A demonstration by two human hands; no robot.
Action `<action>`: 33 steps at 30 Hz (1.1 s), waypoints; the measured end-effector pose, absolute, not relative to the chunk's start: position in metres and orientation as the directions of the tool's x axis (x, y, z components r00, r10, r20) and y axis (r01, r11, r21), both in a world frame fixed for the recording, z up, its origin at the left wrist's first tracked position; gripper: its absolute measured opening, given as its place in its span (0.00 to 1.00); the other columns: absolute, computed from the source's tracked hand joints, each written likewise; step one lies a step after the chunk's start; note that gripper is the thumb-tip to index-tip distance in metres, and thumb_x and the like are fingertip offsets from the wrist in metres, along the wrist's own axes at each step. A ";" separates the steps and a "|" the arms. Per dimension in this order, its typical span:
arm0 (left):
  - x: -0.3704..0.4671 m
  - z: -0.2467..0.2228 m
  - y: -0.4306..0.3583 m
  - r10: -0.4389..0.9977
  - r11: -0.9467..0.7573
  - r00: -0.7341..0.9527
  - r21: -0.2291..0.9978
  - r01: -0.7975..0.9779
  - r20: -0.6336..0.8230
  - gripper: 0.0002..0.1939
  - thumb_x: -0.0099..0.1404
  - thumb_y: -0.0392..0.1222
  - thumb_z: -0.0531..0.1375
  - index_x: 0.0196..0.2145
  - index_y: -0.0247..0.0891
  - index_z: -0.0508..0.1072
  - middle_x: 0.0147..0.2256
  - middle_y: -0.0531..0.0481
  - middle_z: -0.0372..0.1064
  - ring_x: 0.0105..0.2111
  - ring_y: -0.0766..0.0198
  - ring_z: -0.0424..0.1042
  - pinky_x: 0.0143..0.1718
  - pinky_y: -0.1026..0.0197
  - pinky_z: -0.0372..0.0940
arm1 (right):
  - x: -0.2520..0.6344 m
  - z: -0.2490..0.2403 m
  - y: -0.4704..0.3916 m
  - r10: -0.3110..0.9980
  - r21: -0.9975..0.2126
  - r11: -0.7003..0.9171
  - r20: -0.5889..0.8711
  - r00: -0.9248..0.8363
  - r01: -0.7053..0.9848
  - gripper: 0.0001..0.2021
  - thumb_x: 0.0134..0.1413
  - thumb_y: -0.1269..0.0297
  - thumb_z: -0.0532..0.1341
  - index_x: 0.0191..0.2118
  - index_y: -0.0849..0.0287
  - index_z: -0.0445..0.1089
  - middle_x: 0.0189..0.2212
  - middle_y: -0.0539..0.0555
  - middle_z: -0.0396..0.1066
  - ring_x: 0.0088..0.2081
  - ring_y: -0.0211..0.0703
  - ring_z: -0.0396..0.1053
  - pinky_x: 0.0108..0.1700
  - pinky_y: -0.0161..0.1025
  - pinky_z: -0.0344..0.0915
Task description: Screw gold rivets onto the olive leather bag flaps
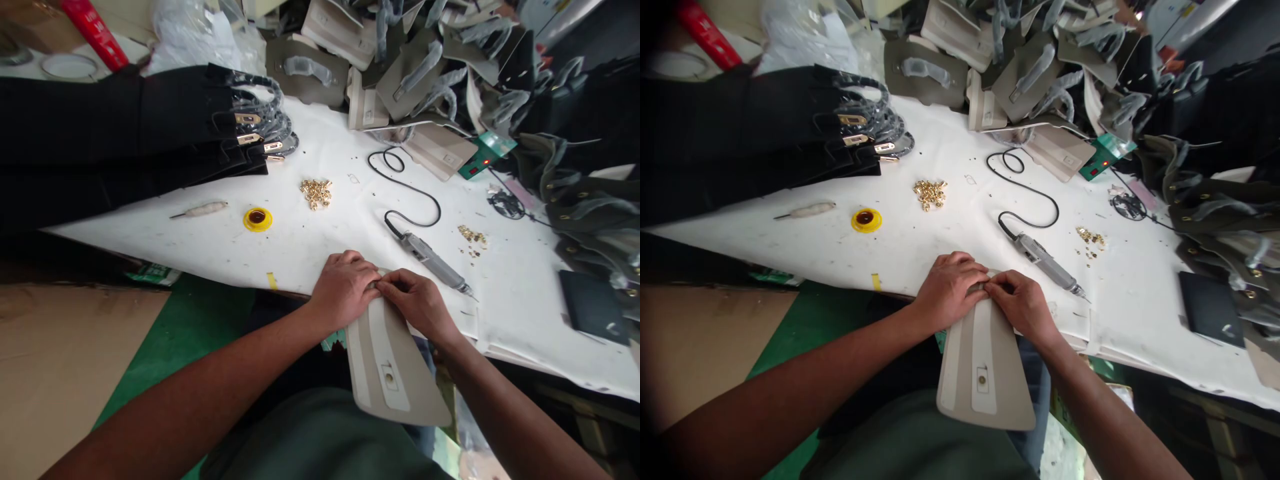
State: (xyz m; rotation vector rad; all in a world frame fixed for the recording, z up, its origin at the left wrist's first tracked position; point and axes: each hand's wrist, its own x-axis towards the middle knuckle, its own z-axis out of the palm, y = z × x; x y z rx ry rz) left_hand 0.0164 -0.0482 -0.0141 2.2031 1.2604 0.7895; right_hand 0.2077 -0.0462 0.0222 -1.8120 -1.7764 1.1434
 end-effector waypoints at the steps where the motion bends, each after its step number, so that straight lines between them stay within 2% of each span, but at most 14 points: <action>1: 0.016 -0.014 -0.048 0.880 -0.460 0.409 0.654 0.601 0.243 0.09 0.69 0.47 0.65 0.44 0.43 0.78 0.48 0.52 0.80 0.53 0.52 0.67 0.52 0.46 0.61 | 0.208 0.022 -0.046 0.947 -0.734 -0.159 -0.302 -0.107 0.660 0.12 0.56 0.52 0.66 0.34 0.56 0.78 0.31 0.50 0.77 0.33 0.44 0.70 0.36 0.39 0.63; 6: 0.016 -0.013 -0.048 0.883 -0.450 0.411 0.660 0.602 0.227 0.10 0.69 0.48 0.65 0.45 0.43 0.78 0.49 0.51 0.79 0.54 0.52 0.67 0.52 0.46 0.60 | 0.209 0.022 -0.043 0.927 -0.724 -0.215 -0.363 -0.098 0.655 0.12 0.55 0.52 0.68 0.33 0.57 0.75 0.29 0.49 0.74 0.31 0.41 0.68 0.32 0.37 0.61; 11: 0.016 -0.012 -0.047 0.881 -0.448 0.421 0.661 0.602 0.214 0.09 0.69 0.46 0.65 0.45 0.43 0.77 0.51 0.53 0.79 0.55 0.51 0.67 0.52 0.45 0.60 | 0.211 0.025 -0.031 0.908 -0.717 -0.235 -0.402 -0.114 0.656 0.15 0.52 0.53 0.69 0.29 0.56 0.67 0.22 0.45 0.65 0.25 0.37 0.59 0.26 0.36 0.53; 15: 0.015 -0.011 -0.046 0.885 -0.439 0.420 0.664 0.605 0.203 0.10 0.67 0.45 0.67 0.45 0.43 0.78 0.51 0.53 0.79 0.55 0.51 0.67 0.53 0.44 0.61 | 0.212 0.025 -0.026 0.877 -0.727 -0.247 -0.449 -0.171 0.641 0.14 0.52 0.53 0.69 0.28 0.57 0.69 0.21 0.45 0.66 0.25 0.37 0.59 0.26 0.36 0.53; 21: 0.017 -0.014 -0.046 0.887 -0.442 0.406 0.656 0.612 0.219 0.12 0.65 0.46 0.68 0.46 0.45 0.79 0.51 0.54 0.79 0.54 0.52 0.68 0.53 0.45 0.61 | 0.215 0.023 -0.035 0.902 -0.771 -0.198 -0.385 -0.195 0.605 0.18 0.60 0.46 0.64 0.30 0.57 0.73 0.22 0.47 0.66 0.25 0.38 0.61 0.28 0.36 0.56; 23: 0.018 -0.015 -0.046 0.888 -0.444 0.400 0.654 0.612 0.229 0.11 0.65 0.45 0.69 0.45 0.45 0.80 0.50 0.54 0.80 0.54 0.52 0.68 0.53 0.45 0.61 | 0.221 0.029 -0.038 0.938 -0.776 -0.139 -0.303 -0.169 0.615 0.20 0.63 0.45 0.61 0.33 0.57 0.76 0.23 0.49 0.69 0.26 0.40 0.65 0.30 0.38 0.61; 24: 0.018 -0.015 -0.046 0.889 -0.443 0.396 0.656 0.611 0.231 0.10 0.64 0.45 0.69 0.44 0.45 0.80 0.50 0.54 0.80 0.54 0.52 0.68 0.53 0.45 0.62 | 0.227 0.032 -0.039 0.968 -0.766 -0.082 -0.213 -0.132 0.637 0.20 0.63 0.44 0.60 0.36 0.57 0.77 0.26 0.50 0.72 0.27 0.41 0.67 0.32 0.39 0.63; 26: 0.019 -0.016 -0.045 0.890 -0.440 0.391 0.662 0.607 0.234 0.10 0.63 0.44 0.70 0.43 0.45 0.81 0.50 0.53 0.80 0.54 0.52 0.69 0.53 0.45 0.62 | 0.244 0.038 -0.037 0.998 -0.654 0.059 0.043 -0.041 0.754 0.18 0.61 0.46 0.62 0.42 0.57 0.78 0.35 0.55 0.76 0.33 0.45 0.71 0.37 0.42 0.67; 28: 0.019 -0.017 -0.045 0.892 -0.437 0.385 0.667 0.604 0.235 0.10 0.63 0.44 0.70 0.43 0.45 0.81 0.50 0.53 0.80 0.53 0.52 0.69 0.53 0.45 0.62 | 0.265 0.037 -0.032 0.973 -0.400 0.122 0.231 -0.029 0.908 0.20 0.59 0.47 0.65 0.48 0.56 0.77 0.45 0.59 0.76 0.42 0.52 0.72 0.43 0.47 0.68; 30: 0.020 -0.017 -0.045 0.893 -0.435 0.384 0.669 0.602 0.236 0.10 0.62 0.43 0.70 0.43 0.45 0.81 0.49 0.53 0.80 0.53 0.52 0.69 0.53 0.45 0.62 | 0.286 0.030 -0.025 0.976 -0.163 0.108 0.206 -0.073 0.981 0.23 0.58 0.45 0.65 0.52 0.55 0.75 0.49 0.62 0.74 0.48 0.59 0.70 0.47 0.51 0.67; 31: 0.020 -0.016 -0.045 0.893 -0.435 0.384 0.669 0.602 0.235 0.10 0.62 0.43 0.70 0.43 0.45 0.81 0.49 0.53 0.80 0.53 0.53 0.69 0.53 0.45 0.62 | 0.295 0.025 -0.022 0.985 -0.092 0.098 0.153 -0.084 0.991 0.25 0.58 0.45 0.64 0.54 0.56 0.74 0.49 0.63 0.74 0.50 0.61 0.69 0.47 0.52 0.66; 33: 0.020 -0.016 -0.045 0.894 -0.433 0.384 0.668 0.605 0.232 0.10 0.62 0.43 0.70 0.42 0.45 0.81 0.49 0.53 0.81 0.53 0.53 0.69 0.53 0.45 0.63 | 0.307 0.016 -0.016 0.993 -0.056 0.097 0.070 -0.093 0.994 0.25 0.61 0.46 0.61 0.56 0.57 0.73 0.48 0.65 0.74 0.49 0.62 0.69 0.46 0.52 0.66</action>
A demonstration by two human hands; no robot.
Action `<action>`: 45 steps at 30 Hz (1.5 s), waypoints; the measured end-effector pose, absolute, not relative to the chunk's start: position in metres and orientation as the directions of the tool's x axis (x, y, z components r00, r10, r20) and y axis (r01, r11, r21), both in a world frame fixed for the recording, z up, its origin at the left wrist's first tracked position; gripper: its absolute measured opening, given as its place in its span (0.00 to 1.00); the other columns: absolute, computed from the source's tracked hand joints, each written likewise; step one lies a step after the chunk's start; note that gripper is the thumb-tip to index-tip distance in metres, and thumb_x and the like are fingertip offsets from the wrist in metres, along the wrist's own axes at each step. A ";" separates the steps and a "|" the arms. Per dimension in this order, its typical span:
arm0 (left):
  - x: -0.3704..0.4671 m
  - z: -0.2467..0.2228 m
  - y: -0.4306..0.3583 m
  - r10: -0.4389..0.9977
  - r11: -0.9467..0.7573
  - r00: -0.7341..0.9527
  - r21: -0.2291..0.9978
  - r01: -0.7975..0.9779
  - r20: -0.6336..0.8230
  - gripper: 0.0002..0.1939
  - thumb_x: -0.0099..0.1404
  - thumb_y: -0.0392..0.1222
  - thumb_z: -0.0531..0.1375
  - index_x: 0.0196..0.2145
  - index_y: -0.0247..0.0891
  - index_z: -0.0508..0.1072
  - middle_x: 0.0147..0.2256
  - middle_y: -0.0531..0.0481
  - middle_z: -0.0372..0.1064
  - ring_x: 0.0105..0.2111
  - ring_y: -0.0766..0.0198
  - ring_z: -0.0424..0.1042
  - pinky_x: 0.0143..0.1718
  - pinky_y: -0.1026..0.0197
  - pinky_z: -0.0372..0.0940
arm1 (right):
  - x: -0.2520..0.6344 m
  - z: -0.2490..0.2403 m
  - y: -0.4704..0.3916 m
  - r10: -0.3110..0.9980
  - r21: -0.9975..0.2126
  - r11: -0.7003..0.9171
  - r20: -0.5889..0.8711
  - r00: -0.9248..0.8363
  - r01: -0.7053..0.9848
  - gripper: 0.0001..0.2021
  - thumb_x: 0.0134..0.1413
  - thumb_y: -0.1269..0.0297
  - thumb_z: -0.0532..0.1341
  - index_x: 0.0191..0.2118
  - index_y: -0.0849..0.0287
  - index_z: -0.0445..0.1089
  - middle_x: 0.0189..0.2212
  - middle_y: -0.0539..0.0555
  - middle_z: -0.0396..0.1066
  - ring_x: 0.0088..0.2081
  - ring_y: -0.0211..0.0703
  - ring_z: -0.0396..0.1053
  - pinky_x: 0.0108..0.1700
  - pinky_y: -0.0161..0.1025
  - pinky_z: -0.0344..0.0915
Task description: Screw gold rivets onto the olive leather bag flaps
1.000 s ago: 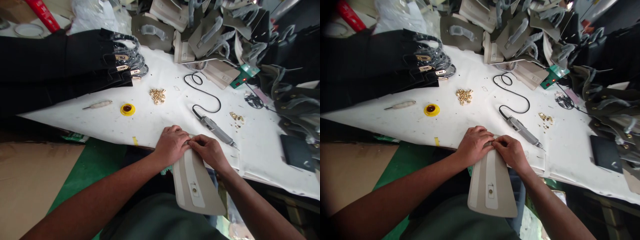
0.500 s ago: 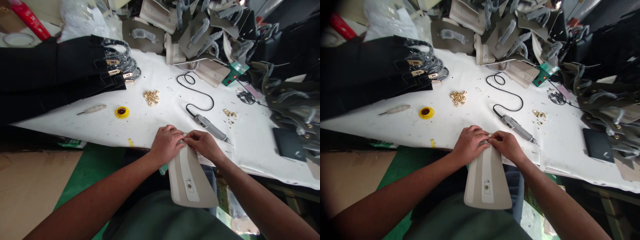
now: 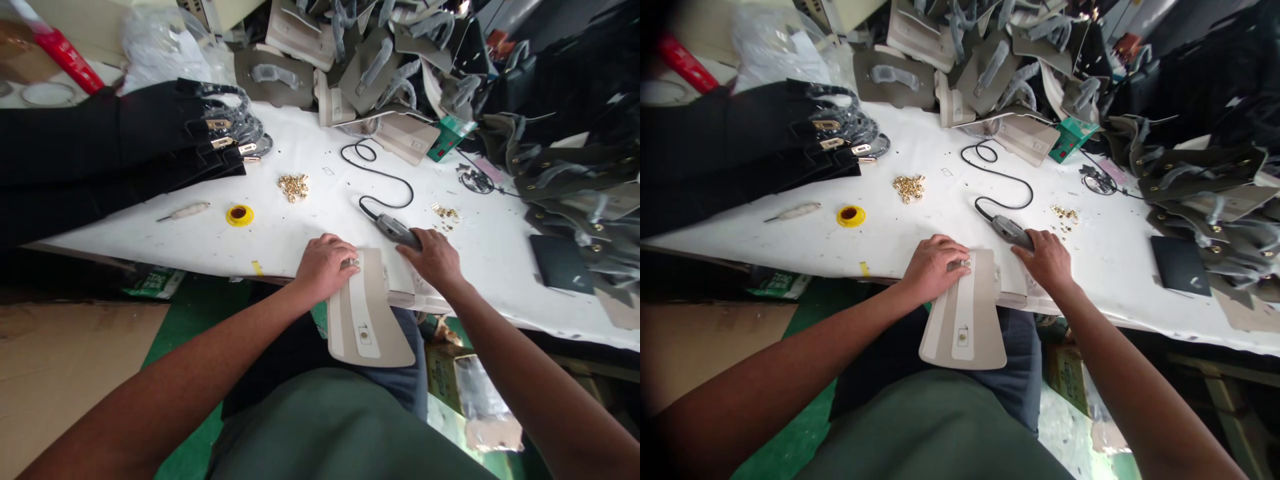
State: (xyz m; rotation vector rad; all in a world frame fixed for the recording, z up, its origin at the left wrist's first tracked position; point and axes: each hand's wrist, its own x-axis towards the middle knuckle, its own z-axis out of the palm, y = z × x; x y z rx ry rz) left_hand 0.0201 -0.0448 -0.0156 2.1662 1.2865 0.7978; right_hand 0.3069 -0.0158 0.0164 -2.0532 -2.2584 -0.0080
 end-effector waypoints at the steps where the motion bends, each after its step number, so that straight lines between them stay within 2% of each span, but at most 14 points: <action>1: 0.020 -0.015 -0.045 0.894 -0.432 0.384 0.667 0.607 0.230 0.09 0.62 0.43 0.70 0.42 0.45 0.81 0.49 0.54 0.81 0.53 0.53 0.69 0.53 0.45 0.63 | 0.309 0.015 -0.014 0.994 -0.087 0.099 0.058 -0.094 0.991 0.24 0.63 0.46 0.59 0.56 0.57 0.72 0.47 0.65 0.74 0.49 0.61 0.69 0.45 0.52 0.65; 3: 0.020 -0.015 -0.045 0.895 -0.431 0.383 0.667 0.608 0.228 0.09 0.62 0.43 0.70 0.42 0.45 0.81 0.49 0.54 0.80 0.53 0.53 0.69 0.53 0.46 0.63 | 0.307 0.019 -0.014 0.995 -0.258 0.083 0.074 -0.066 0.963 0.23 0.64 0.47 0.57 0.55 0.58 0.72 0.44 0.63 0.74 0.46 0.59 0.70 0.45 0.51 0.66; 5: 0.020 -0.015 -0.045 0.894 -0.432 0.383 0.666 0.608 0.230 0.09 0.62 0.43 0.70 0.42 0.46 0.81 0.50 0.53 0.80 0.53 0.53 0.69 0.53 0.46 0.63 | 0.295 0.033 -0.018 0.996 -0.574 0.050 0.087 0.000 0.818 0.22 0.65 0.45 0.55 0.53 0.56 0.70 0.41 0.60 0.74 0.41 0.55 0.72 0.42 0.49 0.68; 7: 0.021 -0.015 -0.045 0.894 -0.433 0.382 0.664 0.610 0.232 0.09 0.63 0.43 0.70 0.42 0.46 0.81 0.50 0.53 0.80 0.54 0.53 0.69 0.54 0.46 0.62 | 0.275 0.052 -0.023 0.996 -0.861 0.042 0.078 0.051 0.507 0.22 0.65 0.42 0.53 0.50 0.54 0.69 0.39 0.57 0.73 0.37 0.50 0.72 0.39 0.48 0.71; 9: 0.021 -0.015 -0.045 0.896 -0.430 0.380 0.662 0.614 0.230 0.10 0.63 0.44 0.70 0.43 0.46 0.81 0.50 0.53 0.80 0.54 0.52 0.69 0.54 0.46 0.61 | 0.247 0.069 -0.028 0.994 -0.975 0.070 0.086 0.069 0.212 0.22 0.63 0.40 0.53 0.45 0.53 0.68 0.38 0.55 0.71 0.35 0.47 0.72 0.36 0.46 0.72; 12: 0.020 -0.014 -0.045 0.896 -0.429 0.382 0.665 0.611 0.227 0.10 0.63 0.44 0.70 0.43 0.45 0.81 0.50 0.53 0.80 0.54 0.52 0.69 0.54 0.46 0.61 | 0.206 0.080 -0.031 0.982 -0.990 0.133 0.137 0.128 0.035 0.19 0.59 0.40 0.59 0.37 0.53 0.65 0.28 0.49 0.64 0.26 0.40 0.66 0.28 0.40 0.69; 16: 0.019 -0.012 -0.045 0.891 -0.438 0.390 0.670 0.600 0.233 0.09 0.64 0.44 0.69 0.43 0.45 0.80 0.50 0.54 0.80 0.53 0.53 0.69 0.53 0.47 0.61 | 0.173 0.069 -0.033 0.965 -0.974 0.227 0.228 0.129 0.018 0.19 0.57 0.49 0.67 0.29 0.53 0.60 0.21 0.45 0.58 0.21 0.36 0.62 0.22 0.37 0.65; 21: 0.020 -0.012 -0.046 0.897 -0.425 0.380 0.682 0.595 0.227 0.09 0.65 0.44 0.69 0.43 0.46 0.79 0.49 0.55 0.80 0.53 0.54 0.69 0.52 0.49 0.60 | 0.164 0.054 -0.034 0.946 -0.956 0.272 0.287 0.149 0.114 0.19 0.59 0.50 0.66 0.27 0.53 0.59 0.20 0.45 0.59 0.19 0.37 0.60 0.21 0.38 0.62; 24: 0.020 -0.012 -0.046 0.899 -0.421 0.376 0.680 0.601 0.224 0.08 0.64 0.44 0.69 0.42 0.46 0.79 0.49 0.56 0.79 0.53 0.54 0.69 0.53 0.48 0.60 | 0.163 0.050 -0.033 0.941 -0.952 0.286 0.300 0.153 0.107 0.19 0.57 0.51 0.67 0.27 0.52 0.59 0.20 0.45 0.60 0.18 0.37 0.61 0.20 0.39 0.62; 28: 0.020 -0.012 -0.046 0.897 -0.423 0.383 0.674 0.606 0.220 0.07 0.65 0.45 0.68 0.41 0.45 0.79 0.49 0.55 0.79 0.53 0.54 0.68 0.53 0.48 0.60 | 0.163 0.045 -0.033 0.944 -0.949 0.302 0.311 0.112 0.087 0.16 0.57 0.54 0.68 0.27 0.52 0.61 0.20 0.45 0.61 0.19 0.38 0.62 0.21 0.40 0.62; 33: 0.020 -0.011 -0.046 0.896 -0.424 0.388 0.675 0.604 0.215 0.07 0.66 0.46 0.67 0.42 0.46 0.79 0.49 0.56 0.79 0.53 0.54 0.68 0.53 0.48 0.60 | 0.166 0.040 -0.034 0.949 -0.945 0.295 0.307 0.073 0.141 0.17 0.58 0.51 0.66 0.28 0.52 0.60 0.21 0.46 0.62 0.19 0.39 0.63 0.21 0.40 0.63; 38: 0.020 -0.010 -0.046 0.895 -0.428 0.387 0.666 0.611 0.220 0.07 0.66 0.45 0.67 0.42 0.46 0.79 0.48 0.56 0.80 0.53 0.55 0.69 0.53 0.48 0.60 | 0.168 0.039 -0.033 0.940 -0.937 0.339 0.340 0.002 0.084 0.14 0.57 0.55 0.66 0.31 0.50 0.60 0.21 0.44 0.61 0.19 0.38 0.63 0.21 0.40 0.63; 45: 0.021 -0.016 -0.045 0.900 -0.419 0.376 0.676 0.606 0.222 0.06 0.70 0.46 0.63 0.41 0.45 0.79 0.47 0.53 0.80 0.54 0.54 0.69 0.52 0.47 0.60 | 0.172 0.027 -0.029 0.945 -0.940 0.319 0.308 -0.107 0.116 0.13 0.57 0.55 0.65 0.31 0.50 0.60 0.22 0.44 0.62 0.22 0.40 0.65 0.25 0.42 0.67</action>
